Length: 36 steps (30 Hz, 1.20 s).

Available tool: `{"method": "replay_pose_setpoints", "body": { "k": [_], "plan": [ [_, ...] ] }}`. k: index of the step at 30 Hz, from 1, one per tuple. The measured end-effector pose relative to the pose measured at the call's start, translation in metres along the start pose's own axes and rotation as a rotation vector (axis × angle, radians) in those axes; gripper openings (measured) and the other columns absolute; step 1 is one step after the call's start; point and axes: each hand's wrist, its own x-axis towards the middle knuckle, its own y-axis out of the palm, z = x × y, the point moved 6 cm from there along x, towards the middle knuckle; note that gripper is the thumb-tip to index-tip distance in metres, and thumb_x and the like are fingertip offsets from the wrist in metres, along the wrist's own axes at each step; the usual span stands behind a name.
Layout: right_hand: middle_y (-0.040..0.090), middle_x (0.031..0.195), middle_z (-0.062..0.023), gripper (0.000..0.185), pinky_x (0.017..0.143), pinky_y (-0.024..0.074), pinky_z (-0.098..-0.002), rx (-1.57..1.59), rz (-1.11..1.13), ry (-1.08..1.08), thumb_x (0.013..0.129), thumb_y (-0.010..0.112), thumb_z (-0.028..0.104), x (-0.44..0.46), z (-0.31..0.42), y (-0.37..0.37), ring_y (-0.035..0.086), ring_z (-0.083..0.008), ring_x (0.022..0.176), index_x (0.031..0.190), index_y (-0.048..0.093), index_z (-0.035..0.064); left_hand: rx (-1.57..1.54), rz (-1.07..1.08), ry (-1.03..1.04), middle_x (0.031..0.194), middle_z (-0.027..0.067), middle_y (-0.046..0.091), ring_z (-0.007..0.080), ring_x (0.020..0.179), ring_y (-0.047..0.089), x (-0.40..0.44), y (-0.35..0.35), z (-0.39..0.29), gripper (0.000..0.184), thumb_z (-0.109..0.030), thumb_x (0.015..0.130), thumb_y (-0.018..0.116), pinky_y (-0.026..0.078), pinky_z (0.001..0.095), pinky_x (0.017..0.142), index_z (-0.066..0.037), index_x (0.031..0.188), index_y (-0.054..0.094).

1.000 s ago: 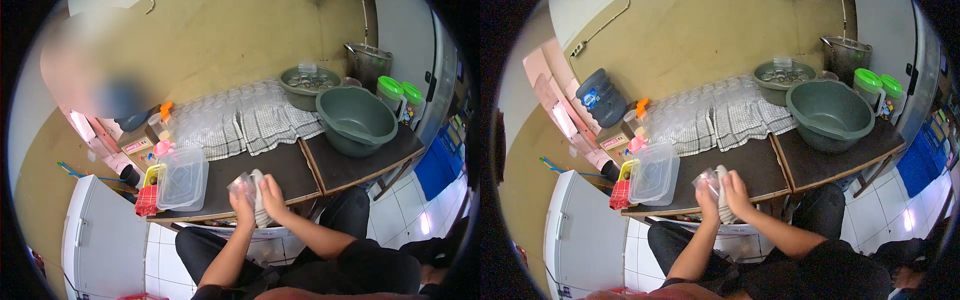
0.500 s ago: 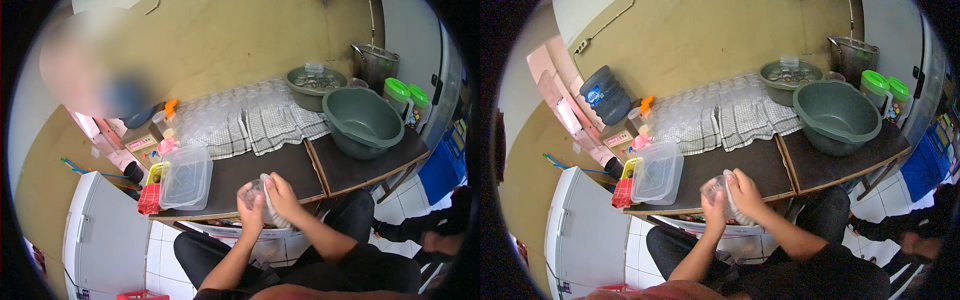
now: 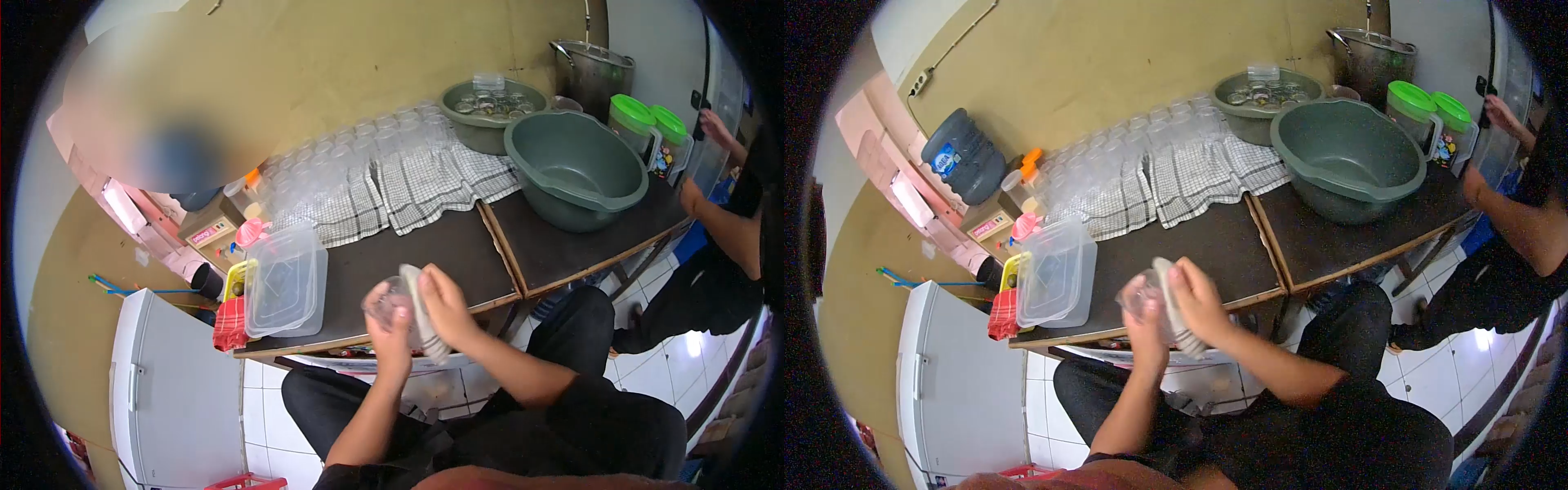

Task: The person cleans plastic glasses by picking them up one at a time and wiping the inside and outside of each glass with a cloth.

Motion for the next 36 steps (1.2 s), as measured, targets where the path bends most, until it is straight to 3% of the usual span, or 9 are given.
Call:
{"method": "replay_pose_setpoints", "body": {
  "k": [4,11,16,22,23,24,26,27,36],
  "plan": [
    [0.057,0.134,-0.0169,0.045,0.113,0.0419,-0.0396,-0.161,-0.05,-0.334,0.112,0.055,0.025,-0.043,0.032,0.034,0.055,-0.0246,0.128,0.145,0.05,-0.0059,-0.326,-0.224,-0.17,0.122,0.0076,0.065,0.0189,0.112,0.065,0.009,-0.028,0.001,0.05,-0.049,0.11,0.055,0.053,0.0351,0.099,-0.007,0.137,0.054],
    [0.027,0.174,-0.0241,0.064,0.13,0.0213,-0.0457,0.08,0.223,-0.187,0.113,0.049,0.026,-0.023,0.006,0.029,0.026,-0.035,0.162,0.165,0.029,-0.0062,-0.17,-0.086,-0.269,0.128,0.0099,0.066,0.0192,0.117,0.064,0.018,-0.023,0.014,0.046,-0.044,0.115,0.045,0.051,0.0367,0.104,-0.004,0.137,0.055],
    [0.018,0.177,-0.0256,0.068,0.131,0.017,-0.0484,-0.129,0.337,-0.334,0.114,0.043,0.031,-0.013,0.021,0.014,0.019,-0.041,0.164,0.168,0.023,-0.0049,-0.361,-0.073,-0.382,0.141,0.0113,0.062,0.0234,0.127,0.062,-0.001,0.007,0.01,0.048,-0.041,0.116,0.041,0.046,0.0408,0.114,-0.003,0.144,0.053],
    [0.005,0.177,-0.0294,0.079,0.132,0.0133,-0.0502,-0.164,0.344,-0.339,0.112,0.049,0.036,-0.032,0.033,0.036,0.008,-0.0437,0.165,0.17,0.013,-0.003,-0.312,-0.055,-0.292,0.139,0.0107,0.065,0.0201,0.122,0.066,0.002,-0.017,0.011,0.06,-0.052,0.115,0.042,0.052,0.0369,0.104,-0.002,0.143,0.058],
    [0.024,0.174,-0.0274,0.069,0.129,0.0249,-0.047,-0.149,0.264,-0.35,0.114,0.047,0.034,-0.033,0.032,0.036,0.03,-0.0387,0.16,0.167,0.025,-0.0045,-0.317,-0.072,-0.3,0.142,0.0116,0.064,0.0217,0.126,0.064,0.0,-0.008,-0.001,0.062,-0.053,0.115,0.041,0.051,0.0378,0.107,-0.002,0.146,0.056],
    [0.024,0.174,-0.0274,0.069,0.129,0.0249,-0.047,-0.156,0.257,-0.348,0.114,0.047,0.034,-0.04,0.025,0.038,0.03,-0.0387,0.16,0.167,0.025,-0.0045,-0.321,-0.088,-0.309,0.145,0.0126,0.063,0.0233,0.13,0.063,-0.001,0.0,-0.008,0.064,-0.054,0.115,0.04,0.049,0.0387,0.111,-0.002,0.149,0.054],
    [0.045,0.166,-0.0178,0.058,0.121,0.0377,-0.039,0.422,0.126,0.128,0.117,0.043,0.031,-0.044,-0.002,0.034,0.051,-0.024,0.144,0.161,0.038,-0.0055,-0.378,-0.056,-0.355,0.146,0.0125,0.062,0.0245,0.132,0.062,0.0,0.005,-0.003,0.066,-0.056,0.115,0.037,0.048,0.0399,0.113,-0.003,0.151,0.052],
    [0.056,0.156,-0.0089,0.051,0.113,0.0448,-0.0313,0.472,-0.008,0.018,0.118,0.041,0.028,-0.038,0.013,0.032,0.056,-0.0113,0.129,0.156,0.047,-0.0051,-0.432,-0.031,-0.396,0.147,0.0125,0.062,0.0257,0.134,0.061,0.0,0.008,0.0,0.068,-0.058,0.115,0.035,0.046,0.0411,0.115,-0.005,0.154,0.051],
    [0.044,0.166,-0.0103,0.056,0.122,0.0363,-0.035,0.461,0.208,0.095,0.118,0.041,0.03,0.0,0.002,0.017,0.045,-0.0166,0.146,0.161,0.037,-0.0047,-0.351,0.078,-0.333,0.158,0.0133,0.053,0.0289,0.145,0.052,-0.002,0.003,0.009,0.075,-0.064,0.112,0.03,0.039,0.0445,0.123,-0.007,0.159,0.044]
  ]
}}
